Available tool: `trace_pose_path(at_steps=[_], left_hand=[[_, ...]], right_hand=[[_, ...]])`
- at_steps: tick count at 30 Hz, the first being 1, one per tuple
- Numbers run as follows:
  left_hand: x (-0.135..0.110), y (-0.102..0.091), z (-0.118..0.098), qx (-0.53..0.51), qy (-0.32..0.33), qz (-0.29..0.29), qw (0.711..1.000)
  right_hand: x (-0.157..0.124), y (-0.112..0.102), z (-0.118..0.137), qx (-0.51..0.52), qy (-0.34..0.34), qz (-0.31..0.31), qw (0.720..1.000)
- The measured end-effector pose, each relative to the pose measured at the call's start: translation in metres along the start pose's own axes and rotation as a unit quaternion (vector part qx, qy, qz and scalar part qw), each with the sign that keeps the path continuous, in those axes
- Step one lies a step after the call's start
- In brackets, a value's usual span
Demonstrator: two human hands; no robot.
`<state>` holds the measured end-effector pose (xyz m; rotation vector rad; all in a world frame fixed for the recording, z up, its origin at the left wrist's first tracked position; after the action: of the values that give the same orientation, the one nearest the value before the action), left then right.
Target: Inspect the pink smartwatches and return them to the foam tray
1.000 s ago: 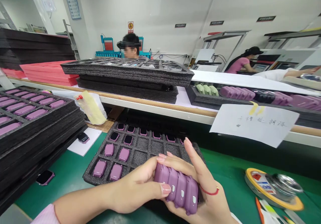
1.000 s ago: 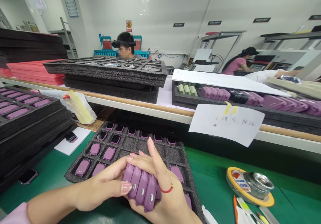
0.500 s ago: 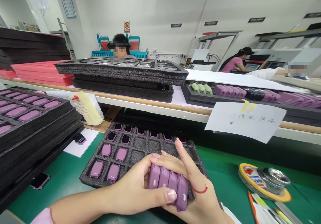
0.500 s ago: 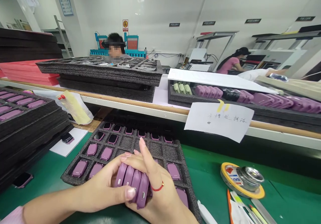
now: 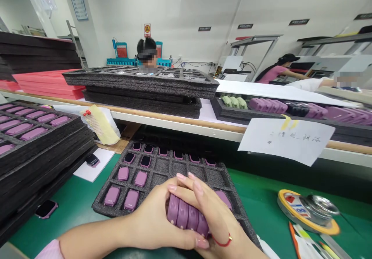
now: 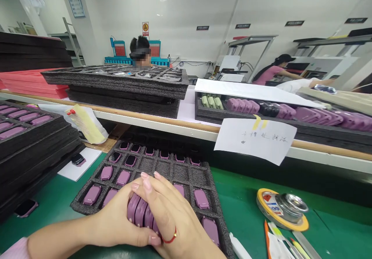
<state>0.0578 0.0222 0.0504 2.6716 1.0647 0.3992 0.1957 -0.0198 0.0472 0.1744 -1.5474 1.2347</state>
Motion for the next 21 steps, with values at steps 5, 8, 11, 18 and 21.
trace_pose_path(at_steps=[5, 8, 11, 18, 21], left_hand=[[-0.006, 0.000, -0.008, 0.121, 0.083, 0.007, 0.989], [-0.008, 0.000, -0.010, 0.162, 0.128, 0.042, 0.978], [-0.009, -0.001, -0.011, 0.205, 0.183, 0.076, 0.958], [-0.010, -0.003, -0.009, 0.248, 0.249, 0.116, 0.929], [-0.009, -0.003, -0.009, 0.241, 0.254, 0.119, 0.929]], right_hand=[[-0.001, -0.012, -0.004, 0.086, 0.098, -0.073, 0.989], [-0.003, -0.019, -0.009, 0.162, 0.215, -0.100, 0.958], [-0.006, -0.018, -0.012, 0.198, 0.291, -0.076, 0.933], [-0.008, -0.009, -0.016, 0.215, 0.312, 0.030, 0.925], [-0.008, -0.013, -0.018, 0.241, 0.342, 0.077, 0.905]])
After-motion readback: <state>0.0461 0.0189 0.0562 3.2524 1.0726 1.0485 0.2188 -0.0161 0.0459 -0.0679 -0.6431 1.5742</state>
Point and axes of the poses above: each hand's wrist, its own x-axis towards the middle knuckle, its own y-axis out of the palm, z = x × y, the point moved 3 cm from there along x, towards the middle knuckle, and after that the axes turned 12 degrees about -x, right-handed, at the moved point
